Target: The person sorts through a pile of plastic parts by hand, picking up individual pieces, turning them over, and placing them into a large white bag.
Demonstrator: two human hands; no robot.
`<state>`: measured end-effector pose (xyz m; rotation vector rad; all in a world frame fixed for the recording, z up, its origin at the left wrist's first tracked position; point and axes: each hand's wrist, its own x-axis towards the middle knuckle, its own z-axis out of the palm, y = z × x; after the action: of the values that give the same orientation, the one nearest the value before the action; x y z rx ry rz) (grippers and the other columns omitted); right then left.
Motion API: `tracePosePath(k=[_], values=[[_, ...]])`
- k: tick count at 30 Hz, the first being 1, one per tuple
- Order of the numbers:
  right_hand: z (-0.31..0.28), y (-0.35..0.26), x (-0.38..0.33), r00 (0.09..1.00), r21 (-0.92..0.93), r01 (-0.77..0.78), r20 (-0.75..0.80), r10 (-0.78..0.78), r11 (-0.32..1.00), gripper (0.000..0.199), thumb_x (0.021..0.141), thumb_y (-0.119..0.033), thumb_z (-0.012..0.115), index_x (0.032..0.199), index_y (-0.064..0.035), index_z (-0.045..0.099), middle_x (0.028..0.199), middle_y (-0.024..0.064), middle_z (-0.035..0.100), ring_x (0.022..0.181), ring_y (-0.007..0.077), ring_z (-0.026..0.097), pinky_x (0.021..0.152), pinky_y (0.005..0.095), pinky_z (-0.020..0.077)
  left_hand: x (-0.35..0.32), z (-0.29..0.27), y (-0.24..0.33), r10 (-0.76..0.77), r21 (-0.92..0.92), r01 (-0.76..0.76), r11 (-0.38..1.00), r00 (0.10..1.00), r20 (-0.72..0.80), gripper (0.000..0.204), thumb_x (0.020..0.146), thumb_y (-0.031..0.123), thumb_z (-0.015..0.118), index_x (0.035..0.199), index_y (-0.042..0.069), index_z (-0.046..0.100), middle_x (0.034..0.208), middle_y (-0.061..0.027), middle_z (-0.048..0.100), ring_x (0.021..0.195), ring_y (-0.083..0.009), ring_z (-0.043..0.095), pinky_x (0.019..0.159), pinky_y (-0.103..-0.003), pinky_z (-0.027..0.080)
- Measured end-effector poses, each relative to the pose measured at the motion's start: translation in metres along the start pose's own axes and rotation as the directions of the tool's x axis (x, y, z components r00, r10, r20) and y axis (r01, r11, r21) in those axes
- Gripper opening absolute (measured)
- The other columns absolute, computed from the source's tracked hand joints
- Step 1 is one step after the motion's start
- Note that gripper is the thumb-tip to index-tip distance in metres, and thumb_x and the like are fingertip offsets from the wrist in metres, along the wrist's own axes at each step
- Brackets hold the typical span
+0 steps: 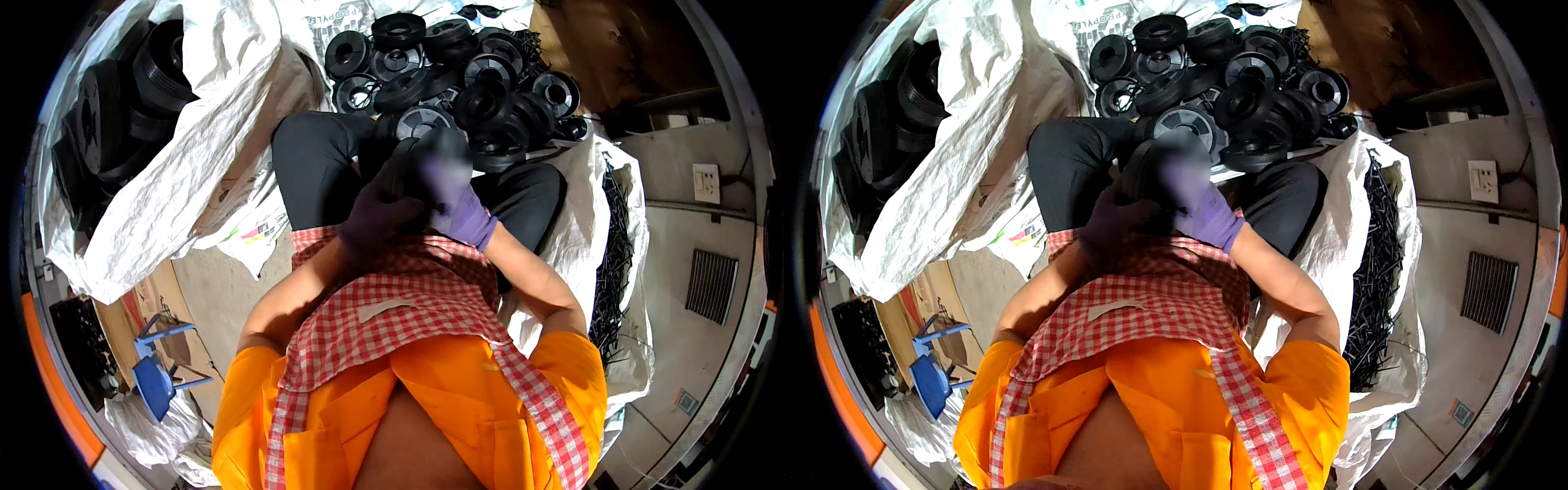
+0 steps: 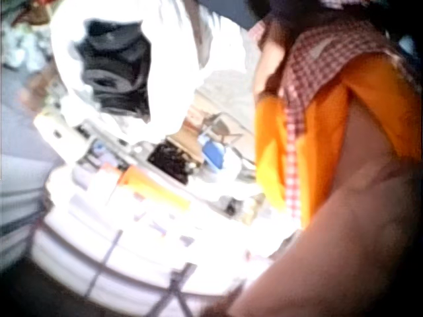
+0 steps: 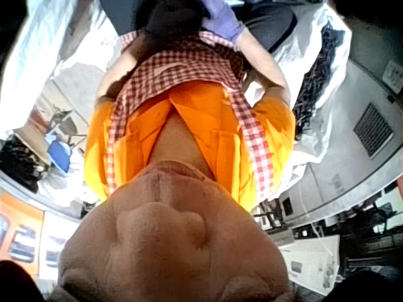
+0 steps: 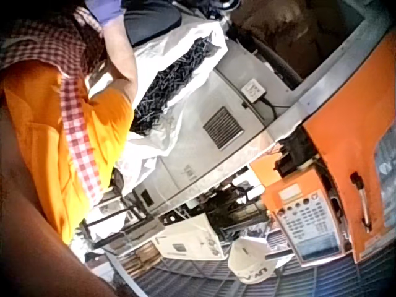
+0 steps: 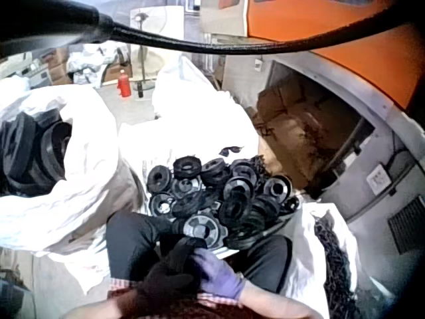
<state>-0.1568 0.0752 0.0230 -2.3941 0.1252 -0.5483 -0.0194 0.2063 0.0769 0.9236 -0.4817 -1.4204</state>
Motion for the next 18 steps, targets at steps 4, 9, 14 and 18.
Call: tracePosePath(k=[4,9,14,18], values=[[0.003,-0.006,0.000,0.991,0.098,-0.114,0.085,0.106,0.989,0.043,0.087,-0.019,0.058,0.126,-0.0062,0.048,0.123,0.0106,0.051,0.111,0.0249,0.050,0.096,0.0340,0.0404,-0.001,-0.005,-0.025,0.237,0.497,-0.221,0.839,0.971,0.031,0.081,0.074,0.000,0.065,0.145,0.006,0.026,0.119,-0.0041,0.055,0.103,-0.0132,0.054,0.087,-0.030,0.046],[0.003,0.000,-0.007,0.955,0.103,-0.292,-0.024,0.296,0.951,0.044,0.089,-0.021,0.056,0.130,-0.0066,0.046,0.126,0.0130,0.050,0.116,0.0255,0.048,0.097,0.0334,0.0401,0.001,0.005,-0.004,0.037,0.253,-0.012,0.967,0.995,-0.094,0.081,0.073,0.003,0.067,0.144,0.006,0.027,0.123,-0.0083,0.054,0.109,-0.0145,0.052,0.090,-0.031,0.044],[0.017,-0.015,-0.001,0.696,0.781,-0.510,0.127,0.707,0.362,0.050,0.086,-0.028,0.058,0.128,-0.0043,0.047,0.120,0.0159,0.053,0.111,0.0299,0.052,0.093,0.0353,0.0432,0.007,-0.012,-0.024,0.219,0.672,-0.176,0.720,0.975,0.020,0.082,0.071,0.010,0.071,0.142,0.005,0.030,0.132,-0.0178,0.047,0.120,-0.0273,0.048,0.099,-0.037,0.039],[-0.005,0.008,0.037,0.996,0.038,-0.084,-0.033,0.085,0.996,0.048,0.082,-0.035,0.063,0.120,-0.0067,0.054,0.112,0.0111,0.057,0.098,0.0259,0.058,0.087,0.0319,0.0455,-0.011,-0.030,0.001,0.481,0.803,-0.428,0.414,0.852,0.206,0.067,0.077,0.009,0.066,0.137,0.003,0.036,0.127,-0.0169,0.051,0.113,-0.0261,0.052,0.096,-0.034,0.042]])
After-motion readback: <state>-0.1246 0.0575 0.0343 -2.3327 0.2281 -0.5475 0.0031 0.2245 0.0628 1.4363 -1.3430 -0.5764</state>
